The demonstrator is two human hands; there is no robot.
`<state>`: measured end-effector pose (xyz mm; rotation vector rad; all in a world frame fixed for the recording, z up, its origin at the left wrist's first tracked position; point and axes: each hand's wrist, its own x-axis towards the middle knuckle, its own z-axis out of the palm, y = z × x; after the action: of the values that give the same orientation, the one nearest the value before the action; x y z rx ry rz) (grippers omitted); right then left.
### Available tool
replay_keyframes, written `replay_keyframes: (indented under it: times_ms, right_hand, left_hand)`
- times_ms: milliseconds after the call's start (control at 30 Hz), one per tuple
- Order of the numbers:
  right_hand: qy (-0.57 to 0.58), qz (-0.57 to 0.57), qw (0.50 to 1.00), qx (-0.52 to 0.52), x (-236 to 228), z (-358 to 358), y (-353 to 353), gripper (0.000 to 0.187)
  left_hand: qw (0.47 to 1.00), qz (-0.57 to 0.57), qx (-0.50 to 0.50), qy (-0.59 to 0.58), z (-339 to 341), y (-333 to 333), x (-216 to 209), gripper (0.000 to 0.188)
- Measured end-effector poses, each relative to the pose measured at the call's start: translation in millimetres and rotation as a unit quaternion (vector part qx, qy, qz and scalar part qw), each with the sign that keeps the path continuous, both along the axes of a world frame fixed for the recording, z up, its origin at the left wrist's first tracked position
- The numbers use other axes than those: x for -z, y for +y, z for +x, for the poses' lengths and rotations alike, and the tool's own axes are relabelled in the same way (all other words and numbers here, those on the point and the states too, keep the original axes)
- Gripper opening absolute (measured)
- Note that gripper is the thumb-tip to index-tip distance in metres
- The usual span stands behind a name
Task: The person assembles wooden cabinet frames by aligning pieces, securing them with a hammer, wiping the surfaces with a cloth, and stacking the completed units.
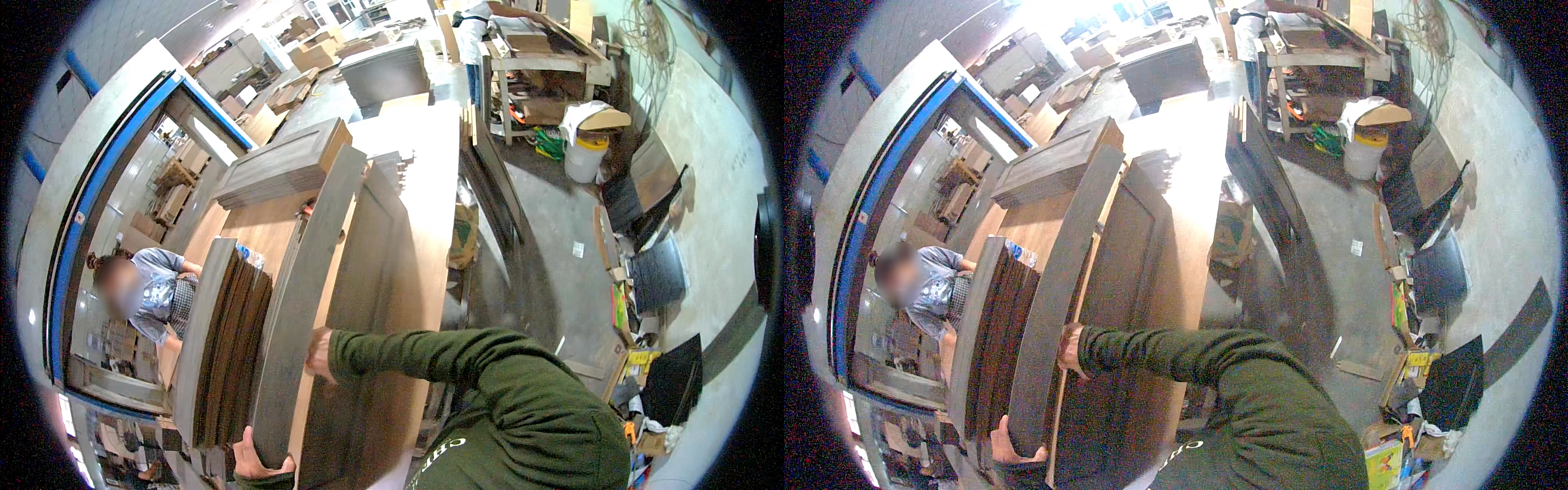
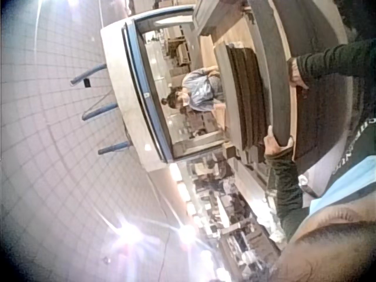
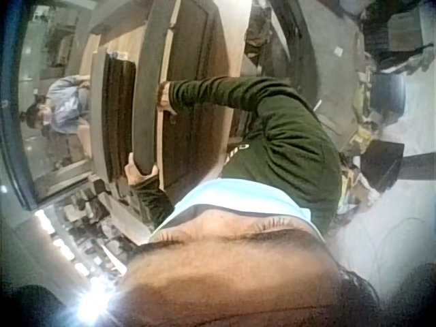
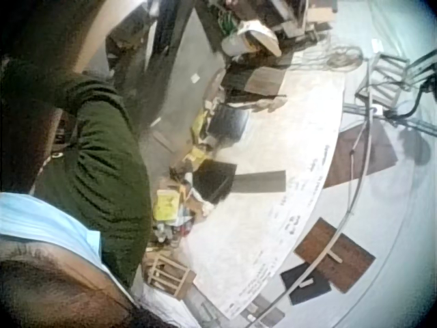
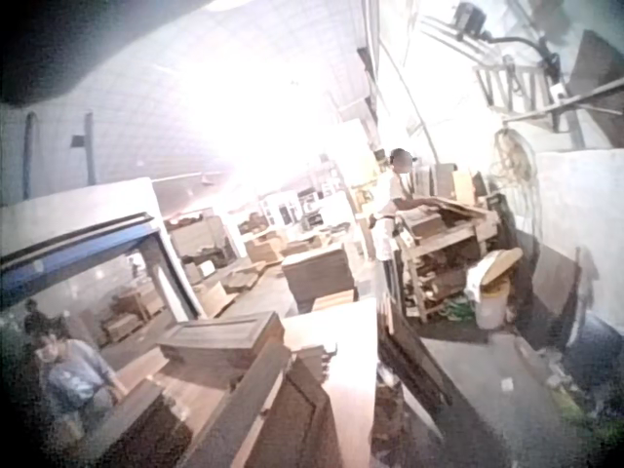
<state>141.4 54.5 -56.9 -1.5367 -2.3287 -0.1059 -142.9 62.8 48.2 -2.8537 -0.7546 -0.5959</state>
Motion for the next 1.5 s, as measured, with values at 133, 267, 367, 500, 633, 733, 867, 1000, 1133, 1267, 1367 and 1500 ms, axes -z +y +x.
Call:
replay_keyframes:
  times_ms: [133,267,367,500,633,733,867,1000,1133,1267,1367,1500]
  right_hand:
    - [0.007,-0.056,0.998,-0.029,-4.5,1.2,-3.4,0.034]
    - [-0.008,-0.034,0.998,-0.048,16.6,3.7,8.5,0.039]
    - [-0.037,-0.253,0.964,-0.075,-34.0,3.2,9.2,0.041]
    - [-0.039,-0.209,0.972,-0.1,-38.1,5.6,2.2,0.035]
    - [-0.015,-0.154,0.981,-0.117,-33.8,7.6,-5.4,0.032]
    - [0.1,0.171,0.974,-0.112,24.0,24.4,-17.3,0.035]
    - [0.237,0.267,0.933,-0.036,68.7,99.9,-55.3,0.039]
    - [0.474,0.374,0.745,0.284,37.2,246.6,-44.1,0.055]
    - [0.686,0.181,0.656,0.259,4.2,374.1,5.3,0.072]
    - [0.489,0.149,0.839,0.186,4.9,401.5,39.4,0.047]
    - [0.51,0.17,0.827,0.168,16.9,400.1,54.9,0.03]
    - [0.747,0.165,0.627,0.144,18.1,383.0,55.2,0.048]
  left_hand:
    - [0.999,0.035,0.012,0.008,-8.2,1.7,7.0,0.078]
    - [0.996,0.076,0.043,0.001,-1.3,12.5,9.5,0.084]
    - [0.992,0.123,0.037,0.008,-8.4,16.3,7.4,0.085]
    - [0.981,0.18,0.068,-0.013,15.0,-6.9,-14.3,0.057]
    - [0.981,0.191,0.042,-0.011,21.4,-14.0,-15.1,0.057]
    - [0.982,0.183,0.048,-0.022,29.5,-13.6,-13.1,0.056]
    - [0.98,0.196,0.037,-0.008,10.5,-15.1,-11.1,0.054]
    - [0.983,0.181,0.022,0.013,22.2,-27.1,-18.8,0.054]
    - [0.98,0.196,0.043,0.011,29.8,-25.1,-20.9,0.05]
    - [0.978,0.206,0.0,0.029,35.1,-38.3,-25.1,0.047]
    - [0.98,0.195,0.016,0.039,32.6,-36.3,-25.2,0.044]
    - [0.988,0.123,-0.052,0.08,21.0,-42.0,-15.2,0.05]
